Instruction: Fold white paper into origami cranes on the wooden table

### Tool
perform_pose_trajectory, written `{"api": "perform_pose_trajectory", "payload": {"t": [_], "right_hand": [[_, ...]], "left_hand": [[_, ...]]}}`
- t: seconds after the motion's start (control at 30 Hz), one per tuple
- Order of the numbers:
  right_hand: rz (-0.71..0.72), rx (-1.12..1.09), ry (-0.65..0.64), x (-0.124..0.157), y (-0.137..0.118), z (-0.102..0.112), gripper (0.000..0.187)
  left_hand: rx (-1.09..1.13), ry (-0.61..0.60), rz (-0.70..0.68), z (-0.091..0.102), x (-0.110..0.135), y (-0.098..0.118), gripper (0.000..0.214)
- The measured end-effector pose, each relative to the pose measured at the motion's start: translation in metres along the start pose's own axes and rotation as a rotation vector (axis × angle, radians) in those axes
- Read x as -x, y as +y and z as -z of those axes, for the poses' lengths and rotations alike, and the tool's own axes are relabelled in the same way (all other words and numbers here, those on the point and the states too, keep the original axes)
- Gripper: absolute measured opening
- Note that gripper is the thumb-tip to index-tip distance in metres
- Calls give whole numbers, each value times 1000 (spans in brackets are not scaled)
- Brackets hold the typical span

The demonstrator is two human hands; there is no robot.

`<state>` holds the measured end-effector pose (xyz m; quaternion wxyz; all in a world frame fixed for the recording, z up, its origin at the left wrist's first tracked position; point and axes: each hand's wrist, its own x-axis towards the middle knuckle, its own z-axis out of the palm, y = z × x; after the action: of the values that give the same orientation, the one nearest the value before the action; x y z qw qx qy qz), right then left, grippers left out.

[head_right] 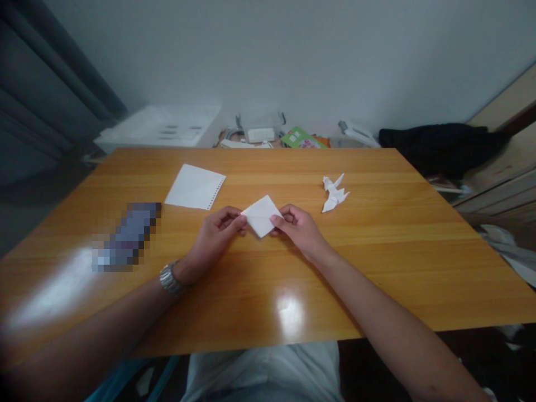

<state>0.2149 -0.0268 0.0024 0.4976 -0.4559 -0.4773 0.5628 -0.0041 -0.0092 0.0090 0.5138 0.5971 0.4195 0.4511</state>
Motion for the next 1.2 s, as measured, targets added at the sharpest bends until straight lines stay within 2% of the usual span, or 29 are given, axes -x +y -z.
{"api": "perform_pose_trajectory", "payload": {"t": [0.23, 0.4, 0.53, 0.73, 0.87, 1.2], "right_hand": [[-32, 130, -166, 2, 8, -1, 34], [-4, 237, -227, 4, 12, -1, 32], [14, 215, -274, 6, 8, -2, 32], [61, 238, -184, 6, -1, -3, 29], [80, 311, -203, 7, -3, -2, 27], [89, 359, -142, 6, 0, 0, 28]], "left_hand": [[16, 54, -46, 1, -2, -2, 32], [-80, 57, -50, 1, -1, 3, 32], [-89, 55, -24, 2, -2, 3, 31], [-95, -33, -37, 0, -1, -2, 31], [-114, -118, -48, -3, 2, -1, 28], [-71, -82, 37, -4, 1, 1, 28]]}}
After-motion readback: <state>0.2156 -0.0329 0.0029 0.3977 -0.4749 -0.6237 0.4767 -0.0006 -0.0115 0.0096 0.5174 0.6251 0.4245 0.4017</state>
